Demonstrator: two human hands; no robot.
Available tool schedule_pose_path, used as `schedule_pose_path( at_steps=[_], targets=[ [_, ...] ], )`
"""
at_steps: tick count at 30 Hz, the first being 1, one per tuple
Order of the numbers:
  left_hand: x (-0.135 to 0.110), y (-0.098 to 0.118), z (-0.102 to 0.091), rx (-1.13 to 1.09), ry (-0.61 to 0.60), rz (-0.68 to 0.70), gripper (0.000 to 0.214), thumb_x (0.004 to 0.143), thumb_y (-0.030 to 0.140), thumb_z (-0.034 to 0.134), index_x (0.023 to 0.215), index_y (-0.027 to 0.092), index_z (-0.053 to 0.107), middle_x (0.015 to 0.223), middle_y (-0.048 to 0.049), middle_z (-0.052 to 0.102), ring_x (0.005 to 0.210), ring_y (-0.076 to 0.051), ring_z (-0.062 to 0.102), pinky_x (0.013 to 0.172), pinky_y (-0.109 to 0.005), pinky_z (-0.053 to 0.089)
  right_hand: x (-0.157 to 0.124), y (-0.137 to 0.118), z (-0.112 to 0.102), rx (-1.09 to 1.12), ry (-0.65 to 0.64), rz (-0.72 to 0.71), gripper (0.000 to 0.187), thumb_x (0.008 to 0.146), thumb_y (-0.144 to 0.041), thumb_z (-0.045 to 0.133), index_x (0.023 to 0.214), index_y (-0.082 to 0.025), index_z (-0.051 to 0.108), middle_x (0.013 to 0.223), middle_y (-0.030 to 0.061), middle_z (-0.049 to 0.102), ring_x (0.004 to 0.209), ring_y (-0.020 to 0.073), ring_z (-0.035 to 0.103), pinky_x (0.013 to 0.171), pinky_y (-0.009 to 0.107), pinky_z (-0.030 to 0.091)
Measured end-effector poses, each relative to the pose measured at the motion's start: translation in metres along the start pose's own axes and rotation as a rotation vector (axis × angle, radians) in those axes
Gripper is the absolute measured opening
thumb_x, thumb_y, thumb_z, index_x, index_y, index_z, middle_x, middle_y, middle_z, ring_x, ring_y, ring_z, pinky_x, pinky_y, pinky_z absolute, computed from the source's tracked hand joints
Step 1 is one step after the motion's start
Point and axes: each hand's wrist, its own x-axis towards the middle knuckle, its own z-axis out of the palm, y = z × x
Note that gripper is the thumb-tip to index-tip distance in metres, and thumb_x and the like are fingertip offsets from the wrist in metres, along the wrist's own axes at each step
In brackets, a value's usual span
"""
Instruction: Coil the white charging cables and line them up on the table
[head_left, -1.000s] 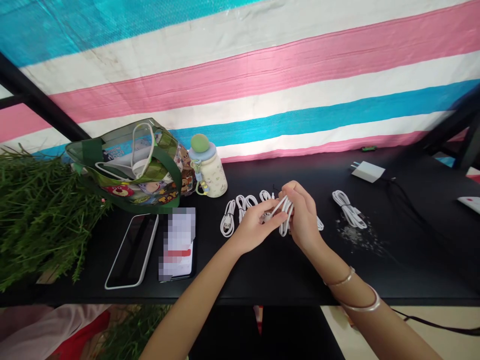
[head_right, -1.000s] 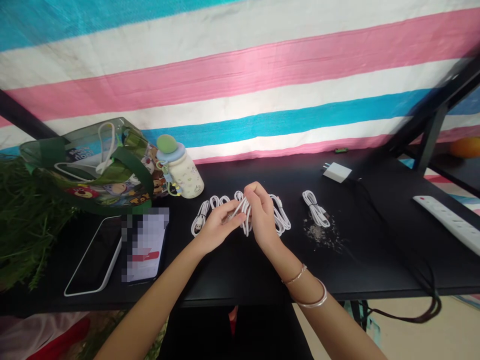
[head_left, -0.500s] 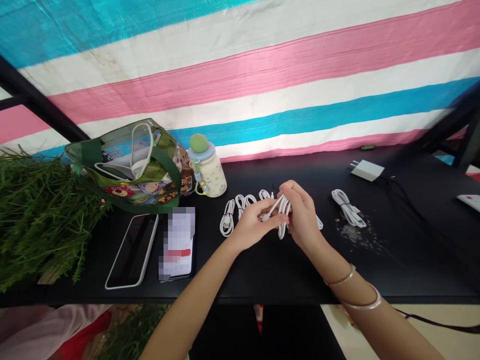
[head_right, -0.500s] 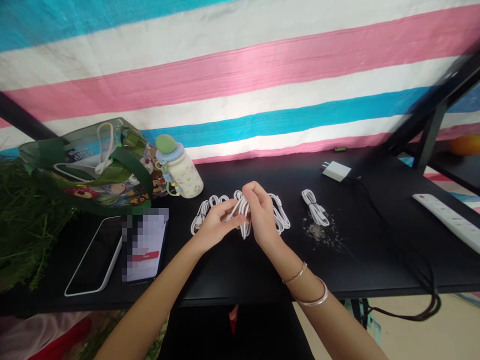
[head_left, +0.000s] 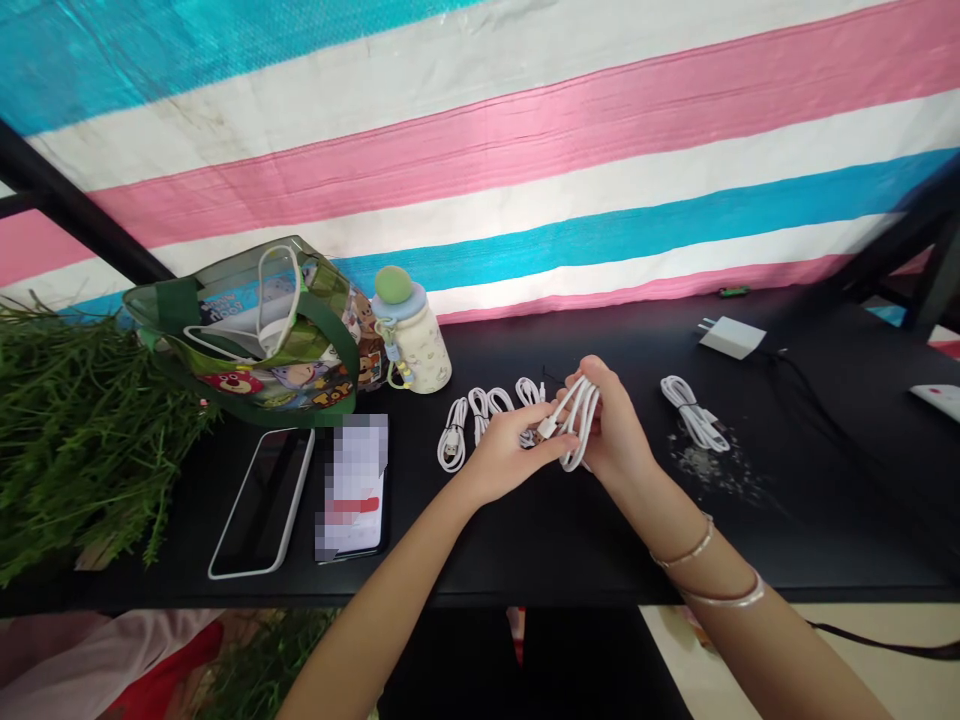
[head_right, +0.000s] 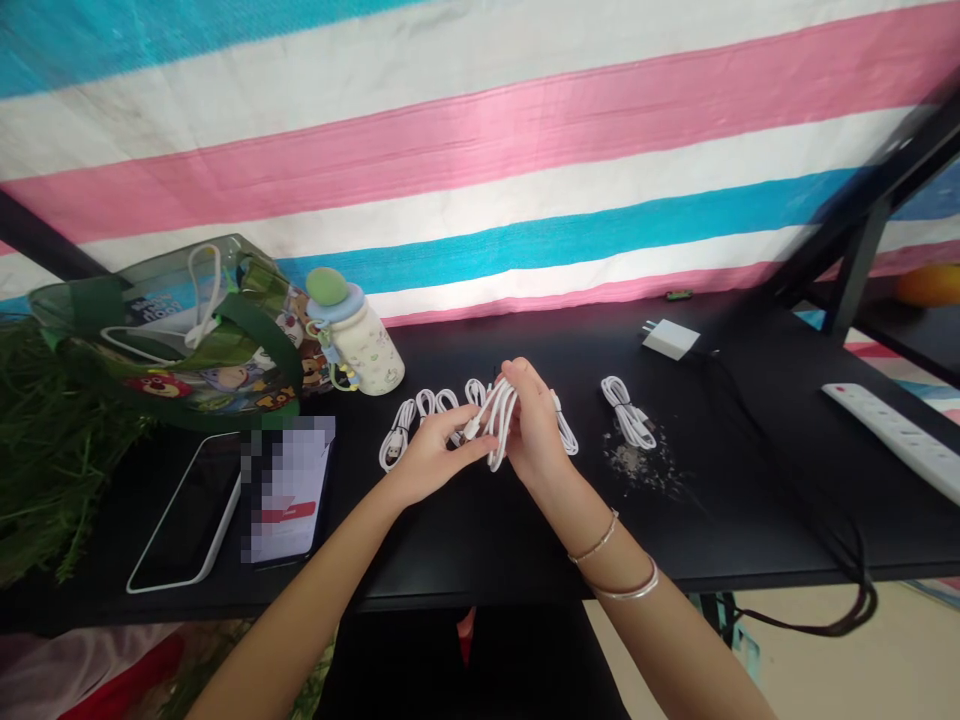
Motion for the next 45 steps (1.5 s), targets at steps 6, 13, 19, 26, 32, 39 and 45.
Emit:
schedule_pose_path(
  at_steps=[6,13,19,26,32,39,45],
  targets=[
    [-0.0003,-0.0028,-0.0016,-0.062,-0.016,0.028,0.019,0.079,0.035,0.058,0.075,0.017,0.061,0.074,-0.0005,0.06,0.068,-0.014,0.05,0.065,-0.024,0.04,-0.0006,0.0007,-0.001,0.009,-0.011,0.017,0.044,0.061,-0.047,0.072,0.058,-0.024,0.034,0.043,-0.0099,0.034,0.032,0.0062,0.029,0.028,0.023,0.021],
    [-0.0008,-0.0049,-0.0005,-0.116,0.024,-0.043,0.03,0.073,0.045,0.067,0.079,0.016,0.06,0.065,0.0026,0.049,0.059,-0.011,0.041,0.056,-0.023,0.034,-0.0025,-0.0036,0.0017,0.024,-0.169,0.02,0.046,0.065,-0.046,0.07,0.062,-0.025,0.03,0.042,-0.0114,0.027,0.033,0.0072,0.029,0.03,0.021,0.022],
    [0.0015,-0.0023,-0.0004,-0.252,0.008,-0.042,0.043,0.075,0.059,0.059,0.073,0.016,0.058,0.067,0.0009,0.051,0.063,-0.012,0.048,0.059,-0.024,0.04,-0.0035,-0.0067,0.0007,0.035,-0.267,0.066,0.042,0.066,-0.044,0.07,0.066,-0.025,0.032,0.044,-0.0128,0.026,0.034,0.0068,0.023,0.03,0.019,0.028],
    [0.002,0.0011,-0.0009,-0.345,0.106,-0.036,0.045,0.067,0.061,0.067,0.07,0.017,0.059,0.064,0.0027,0.051,0.062,-0.01,0.049,0.062,-0.024,0.041,-0.0058,-0.0046,0.004,-0.031,-0.247,0.04,0.039,0.06,-0.04,0.073,0.069,-0.024,0.038,0.046,-0.0128,0.034,0.036,0.0052,0.033,0.034,0.016,0.033],
    [0.0018,0.0025,-0.0025,-0.398,0.066,-0.075,0.046,0.062,0.061,0.07,0.066,0.018,0.054,0.059,0.0044,0.046,0.059,-0.009,0.047,0.059,-0.024,0.039,-0.0052,-0.0004,0.0044,-0.069,-0.308,-0.028,0.036,0.063,-0.04,0.07,0.068,-0.024,0.038,0.046,-0.0124,0.037,0.035,0.0073,0.038,0.033,0.019,0.038],
    [0.0012,0.0049,-0.0026,-0.386,0.085,-0.084,0.044,0.063,0.057,0.068,0.061,0.019,0.047,0.059,0.006,0.039,0.057,-0.008,0.039,0.056,-0.023,0.036,-0.0065,-0.0013,0.0066,-0.052,-0.352,-0.06,0.037,0.062,-0.04,0.07,0.068,-0.024,0.037,0.047,-0.0121,0.043,0.036,0.0074,0.043,0.036,0.02,0.041],
    [0.0012,0.0016,-0.0006,-0.373,0.093,-0.082,0.038,0.069,0.053,0.06,0.061,0.019,0.045,0.06,0.0055,0.039,0.058,-0.008,0.04,0.059,-0.024,0.036,-0.0076,-0.0029,0.0063,-0.058,-0.352,-0.039,0.033,0.062,-0.038,0.067,0.071,-0.025,0.038,0.049,-0.0114,0.048,0.037,0.0096,0.047,0.036,0.023,0.042]
  ],
)
